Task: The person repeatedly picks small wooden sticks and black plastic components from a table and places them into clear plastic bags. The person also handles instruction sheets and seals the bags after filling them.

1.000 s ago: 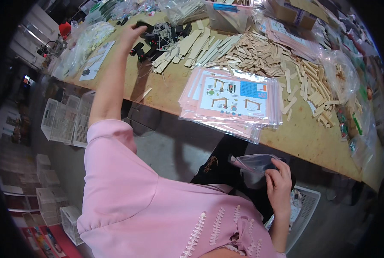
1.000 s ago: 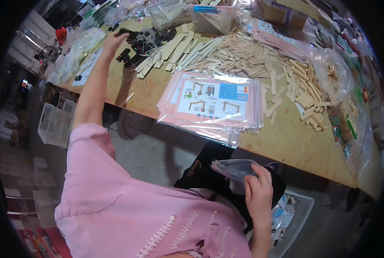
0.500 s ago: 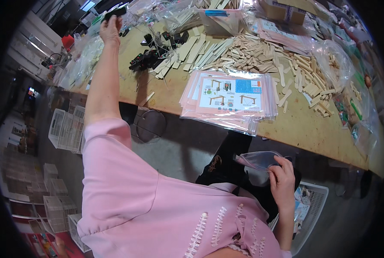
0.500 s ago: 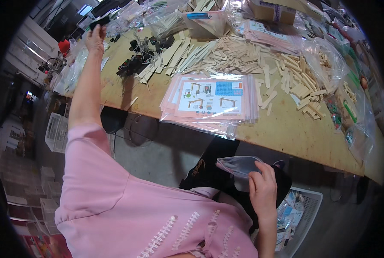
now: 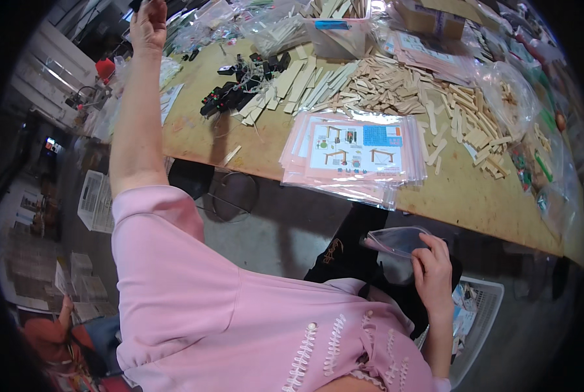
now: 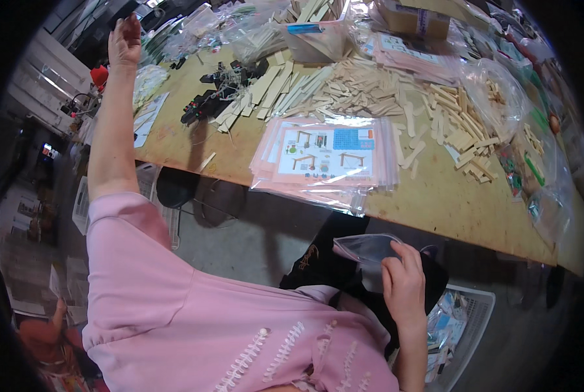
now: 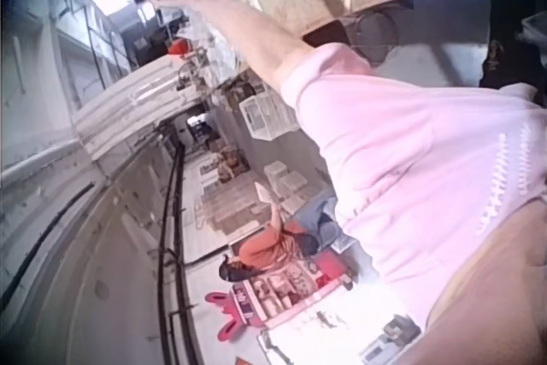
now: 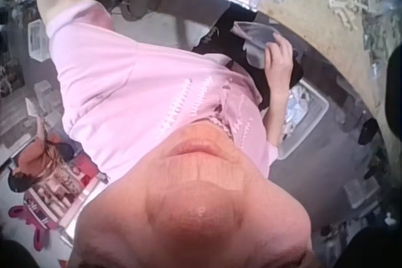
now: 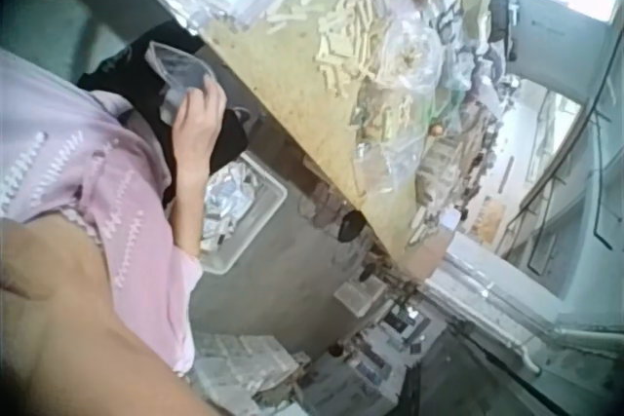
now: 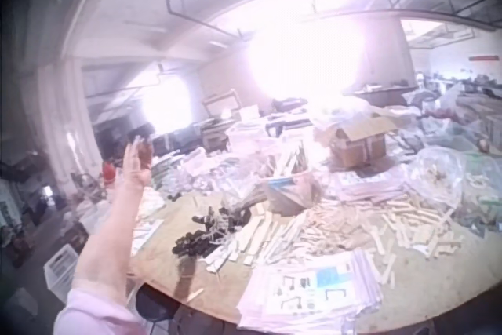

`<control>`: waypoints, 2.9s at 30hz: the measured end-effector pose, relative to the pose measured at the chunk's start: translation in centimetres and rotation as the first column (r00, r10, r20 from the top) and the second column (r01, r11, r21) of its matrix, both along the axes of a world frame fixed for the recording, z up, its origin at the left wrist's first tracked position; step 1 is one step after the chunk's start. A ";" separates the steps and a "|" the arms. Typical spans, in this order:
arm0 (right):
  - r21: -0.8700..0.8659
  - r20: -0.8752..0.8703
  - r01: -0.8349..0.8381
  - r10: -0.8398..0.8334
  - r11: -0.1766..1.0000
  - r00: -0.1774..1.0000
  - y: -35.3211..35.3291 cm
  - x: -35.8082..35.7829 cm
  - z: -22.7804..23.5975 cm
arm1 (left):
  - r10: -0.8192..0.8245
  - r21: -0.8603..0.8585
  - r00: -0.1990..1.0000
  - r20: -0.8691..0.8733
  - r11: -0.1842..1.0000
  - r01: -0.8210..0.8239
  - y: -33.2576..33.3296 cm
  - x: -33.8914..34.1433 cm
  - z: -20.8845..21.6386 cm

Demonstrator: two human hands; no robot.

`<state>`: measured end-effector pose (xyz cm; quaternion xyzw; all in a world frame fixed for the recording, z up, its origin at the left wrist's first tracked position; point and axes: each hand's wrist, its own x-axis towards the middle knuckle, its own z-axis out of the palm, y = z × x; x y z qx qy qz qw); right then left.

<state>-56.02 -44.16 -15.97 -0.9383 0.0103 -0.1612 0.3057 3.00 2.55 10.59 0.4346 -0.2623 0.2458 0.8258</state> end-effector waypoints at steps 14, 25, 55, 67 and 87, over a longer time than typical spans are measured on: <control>0.015 0.092 -0.040 0.038 0.999 0.995 0.4 0.5 1.1 | -0.436 0.033 0.897 -0.074 0.898 0.439 -7.0 -4.8 0.2; 0.038 0.144 -0.074 0.067 0.997 0.987 -0.3 0.9 1.4 | -0.777 0.028 0.605 -0.176 0.611 0.792 -24.0 -28.4 -9.5; -0.024 0.187 -0.056 0.059 0.998 0.981 1.5 -0.5 1.8 | -0.662 0.963 0.705 0.252 0.244 -0.116 -28.9 -40.4 -21.3; -0.013 0.109 -0.079 0.080 0.997 0.991 0.9 0.0 1.1 | 0.202 0.933 0.953 0.227 0.236 -0.273 -25.4 -13.9 -26.0; -0.001 0.057 -0.036 0.036 0.999 0.998 -0.6 1.8 1.3 | -0.307 0.928 0.950 -0.051 0.336 0.159 -20.3 -31.6 -19.0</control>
